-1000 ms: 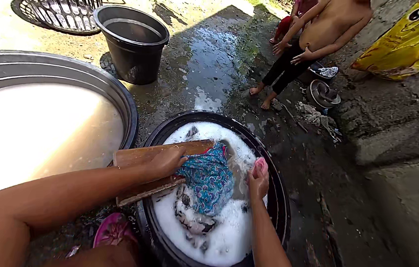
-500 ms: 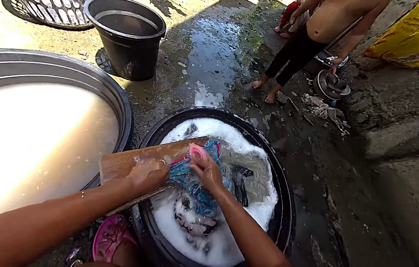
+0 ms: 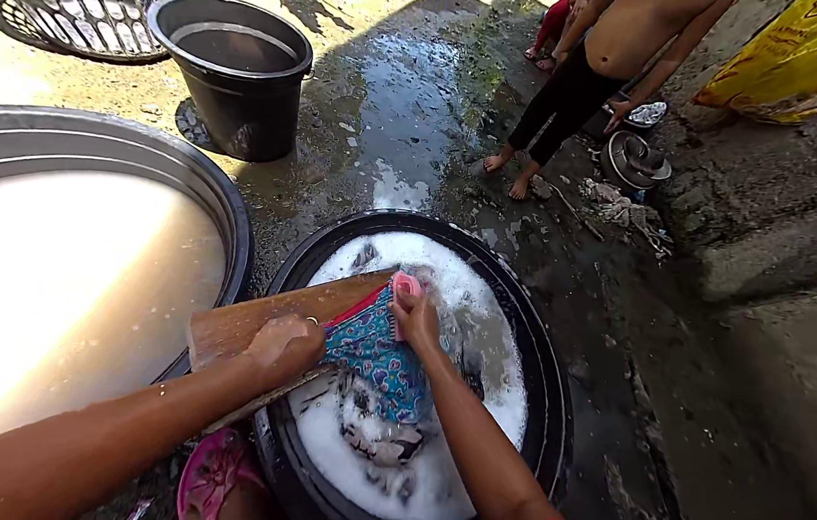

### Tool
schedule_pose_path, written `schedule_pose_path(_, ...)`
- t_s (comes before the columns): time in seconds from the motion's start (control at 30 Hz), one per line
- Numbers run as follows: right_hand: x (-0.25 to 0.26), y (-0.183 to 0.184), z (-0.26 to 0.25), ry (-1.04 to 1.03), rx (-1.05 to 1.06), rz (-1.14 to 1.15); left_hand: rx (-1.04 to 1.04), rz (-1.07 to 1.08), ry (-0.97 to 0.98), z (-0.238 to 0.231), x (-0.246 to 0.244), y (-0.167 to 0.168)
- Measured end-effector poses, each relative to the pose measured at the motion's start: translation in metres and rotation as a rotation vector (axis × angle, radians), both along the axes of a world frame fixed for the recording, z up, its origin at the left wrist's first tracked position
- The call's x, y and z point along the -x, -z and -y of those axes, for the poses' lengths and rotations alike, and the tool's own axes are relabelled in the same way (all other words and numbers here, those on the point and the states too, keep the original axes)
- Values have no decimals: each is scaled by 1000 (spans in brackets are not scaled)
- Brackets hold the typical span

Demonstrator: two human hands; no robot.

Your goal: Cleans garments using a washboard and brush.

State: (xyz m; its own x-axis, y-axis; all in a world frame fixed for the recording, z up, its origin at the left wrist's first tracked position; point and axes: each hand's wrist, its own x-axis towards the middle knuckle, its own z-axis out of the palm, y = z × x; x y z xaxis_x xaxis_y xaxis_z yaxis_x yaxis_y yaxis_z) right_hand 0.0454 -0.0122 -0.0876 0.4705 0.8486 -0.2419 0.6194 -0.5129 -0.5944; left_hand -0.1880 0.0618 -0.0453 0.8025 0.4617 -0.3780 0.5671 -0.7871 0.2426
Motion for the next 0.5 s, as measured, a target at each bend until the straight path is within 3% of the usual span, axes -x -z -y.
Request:
schedule_pose_path(0.07, 44, -17, 16, -137, -178, -83, -16, 59, -4, -4, 0, 8)
schedule_pose_path(0.13, 62, -18, 24, -229, -219, -112, 44, -22, -27, -4, -4, -1)
schedule_pose_path(0.27, -17, 20, -16, 63, -135, -106, 90, -139, -4, -1, -7, -27)
schedule_pose_path(0.37, -43, 31, -17, 204, -281, -326, 107, 117, 157, -6, -8, -16)
schedule_pose_path(0.5, -43, -22, -13, 353, -529, -447, 440, 603, 186, -12, -19, -29)
